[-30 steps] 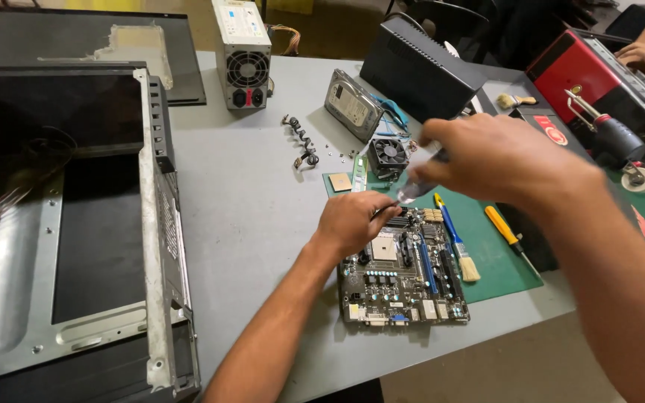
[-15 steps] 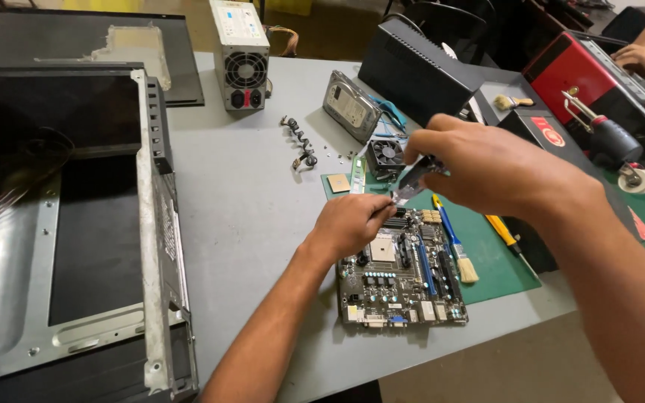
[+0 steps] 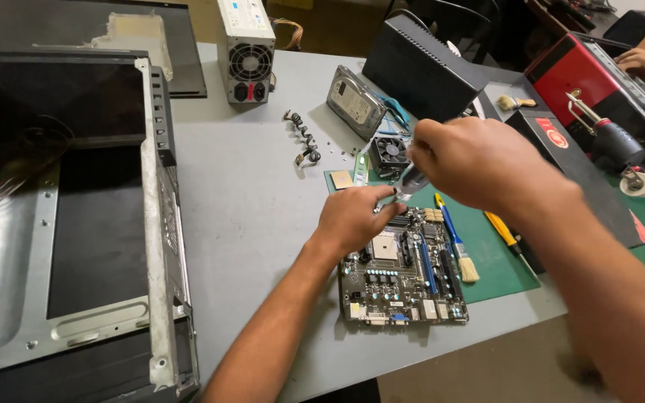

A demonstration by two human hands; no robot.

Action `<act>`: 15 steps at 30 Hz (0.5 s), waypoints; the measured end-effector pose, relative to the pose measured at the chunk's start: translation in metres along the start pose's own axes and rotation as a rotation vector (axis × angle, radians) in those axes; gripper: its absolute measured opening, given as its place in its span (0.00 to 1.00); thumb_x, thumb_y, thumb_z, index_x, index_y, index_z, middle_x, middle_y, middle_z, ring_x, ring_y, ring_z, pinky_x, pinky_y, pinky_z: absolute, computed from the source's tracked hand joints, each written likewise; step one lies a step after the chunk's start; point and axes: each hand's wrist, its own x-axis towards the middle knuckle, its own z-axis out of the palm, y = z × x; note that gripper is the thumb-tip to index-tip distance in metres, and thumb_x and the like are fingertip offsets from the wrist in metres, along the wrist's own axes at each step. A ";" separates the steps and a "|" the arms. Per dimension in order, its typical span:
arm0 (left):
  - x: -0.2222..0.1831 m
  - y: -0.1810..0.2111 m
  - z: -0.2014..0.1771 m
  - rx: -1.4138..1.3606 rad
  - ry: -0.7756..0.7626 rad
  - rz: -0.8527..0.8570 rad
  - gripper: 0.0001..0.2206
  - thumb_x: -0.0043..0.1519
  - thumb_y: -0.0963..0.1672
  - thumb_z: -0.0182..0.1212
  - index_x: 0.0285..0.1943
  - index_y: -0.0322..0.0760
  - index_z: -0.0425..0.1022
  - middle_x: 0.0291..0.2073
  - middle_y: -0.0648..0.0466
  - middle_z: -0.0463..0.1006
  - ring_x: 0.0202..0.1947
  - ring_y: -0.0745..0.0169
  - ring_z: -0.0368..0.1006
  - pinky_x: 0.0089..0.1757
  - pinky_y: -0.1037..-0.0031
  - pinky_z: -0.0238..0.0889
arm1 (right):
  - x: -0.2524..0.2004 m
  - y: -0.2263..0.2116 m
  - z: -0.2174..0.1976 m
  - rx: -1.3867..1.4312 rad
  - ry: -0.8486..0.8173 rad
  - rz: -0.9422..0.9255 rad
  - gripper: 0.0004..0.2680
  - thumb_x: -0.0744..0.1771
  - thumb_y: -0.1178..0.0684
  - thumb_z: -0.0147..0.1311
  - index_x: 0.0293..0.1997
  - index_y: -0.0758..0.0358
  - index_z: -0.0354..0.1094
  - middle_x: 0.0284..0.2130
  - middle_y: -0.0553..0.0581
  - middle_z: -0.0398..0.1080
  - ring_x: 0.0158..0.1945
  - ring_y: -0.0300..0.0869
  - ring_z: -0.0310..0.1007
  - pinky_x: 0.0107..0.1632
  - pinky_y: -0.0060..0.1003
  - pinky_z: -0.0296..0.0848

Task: Disassembling and cleaning computer components on a motherboard using a screwdriver and a brush.

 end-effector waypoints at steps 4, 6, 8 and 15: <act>0.002 0.000 0.002 -0.004 0.031 -0.004 0.11 0.72 0.52 0.59 0.51 0.52 0.85 0.41 0.55 0.89 0.47 0.46 0.85 0.49 0.55 0.76 | 0.000 -0.007 -0.013 -0.042 -0.069 0.068 0.11 0.74 0.41 0.51 0.53 0.51 0.78 0.39 0.58 0.83 0.37 0.53 0.87 0.38 0.46 0.82; 0.003 -0.004 0.004 0.014 0.018 -0.008 0.12 0.72 0.53 0.57 0.52 0.53 0.85 0.42 0.54 0.89 0.49 0.43 0.85 0.50 0.53 0.75 | -0.011 -0.020 -0.036 0.026 -0.119 0.046 0.09 0.71 0.48 0.55 0.56 0.52 0.77 0.45 0.62 0.81 0.44 0.57 0.86 0.43 0.48 0.83; 0.005 -0.006 0.007 0.028 0.006 -0.016 0.13 0.73 0.54 0.54 0.53 0.54 0.84 0.43 0.52 0.88 0.50 0.40 0.84 0.51 0.51 0.75 | -0.012 -0.018 -0.037 0.093 -0.174 0.020 0.12 0.69 0.54 0.60 0.60 0.53 0.76 0.52 0.65 0.79 0.51 0.61 0.85 0.49 0.51 0.85; 0.005 0.019 -0.021 -0.076 -0.142 -0.277 0.17 0.69 0.53 0.58 0.60 0.50 0.85 0.57 0.59 0.87 0.51 0.61 0.80 0.47 0.60 0.74 | 0.002 -0.010 -0.014 -0.123 -0.166 0.174 0.22 0.76 0.30 0.40 0.47 0.59 0.72 0.43 0.65 0.78 0.47 0.63 0.80 0.48 0.59 0.75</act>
